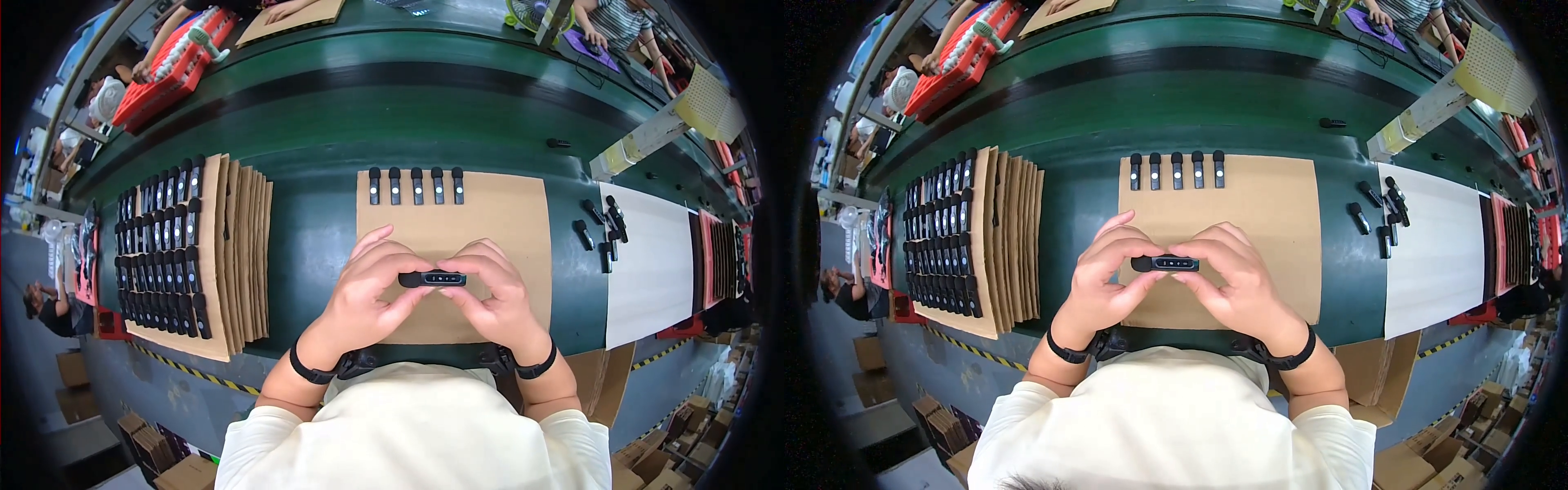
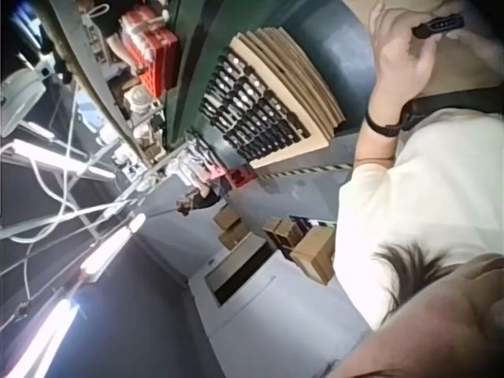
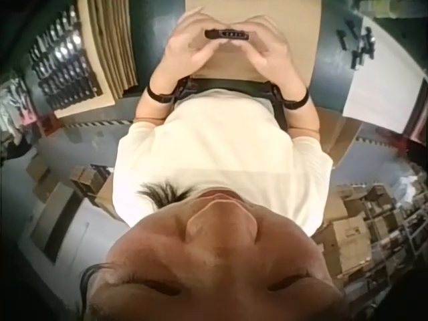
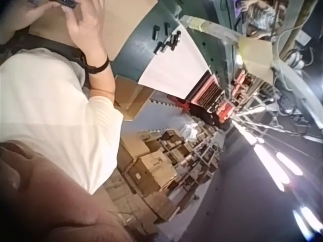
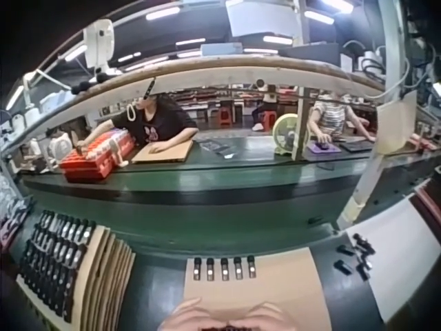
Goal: The person picks up a microphone, turns it over, and places it onto a cardboard sheet, repeating this process to arrange them in rows.
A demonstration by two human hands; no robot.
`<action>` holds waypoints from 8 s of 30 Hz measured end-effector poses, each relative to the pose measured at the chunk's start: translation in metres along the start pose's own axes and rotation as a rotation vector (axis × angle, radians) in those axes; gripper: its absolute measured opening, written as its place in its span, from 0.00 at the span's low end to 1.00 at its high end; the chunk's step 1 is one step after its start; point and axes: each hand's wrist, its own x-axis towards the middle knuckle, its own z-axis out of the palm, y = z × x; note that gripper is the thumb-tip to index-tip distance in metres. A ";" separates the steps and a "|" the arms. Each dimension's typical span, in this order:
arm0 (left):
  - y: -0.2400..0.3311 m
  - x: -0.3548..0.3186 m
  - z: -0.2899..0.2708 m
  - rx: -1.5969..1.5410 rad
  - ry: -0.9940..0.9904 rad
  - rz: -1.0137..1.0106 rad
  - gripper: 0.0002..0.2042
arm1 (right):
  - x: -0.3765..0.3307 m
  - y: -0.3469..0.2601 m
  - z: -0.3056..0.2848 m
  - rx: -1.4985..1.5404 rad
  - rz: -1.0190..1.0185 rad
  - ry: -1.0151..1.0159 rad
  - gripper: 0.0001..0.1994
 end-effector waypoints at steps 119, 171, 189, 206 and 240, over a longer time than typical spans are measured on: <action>0.005 0.006 -0.002 0.034 0.062 0.093 0.11 | -0.002 -0.001 0.000 0.021 -0.008 0.060 0.15; -0.053 -0.017 0.032 0.508 -0.512 -0.215 0.40 | 0.045 0.141 -0.089 -0.698 0.090 -0.145 0.12; -0.043 -0.007 0.006 0.305 -0.263 -0.195 0.29 | 0.123 0.179 -0.089 -0.647 0.322 -0.201 0.11; -0.001 0.008 0.000 -0.021 -0.032 -0.093 0.15 | 0.001 0.005 -0.012 -0.064 0.012 0.002 0.14; -0.023 0.002 0.028 0.128 -0.025 0.010 0.13 | 0.000 0.010 -0.005 -0.120 -0.162 0.078 0.15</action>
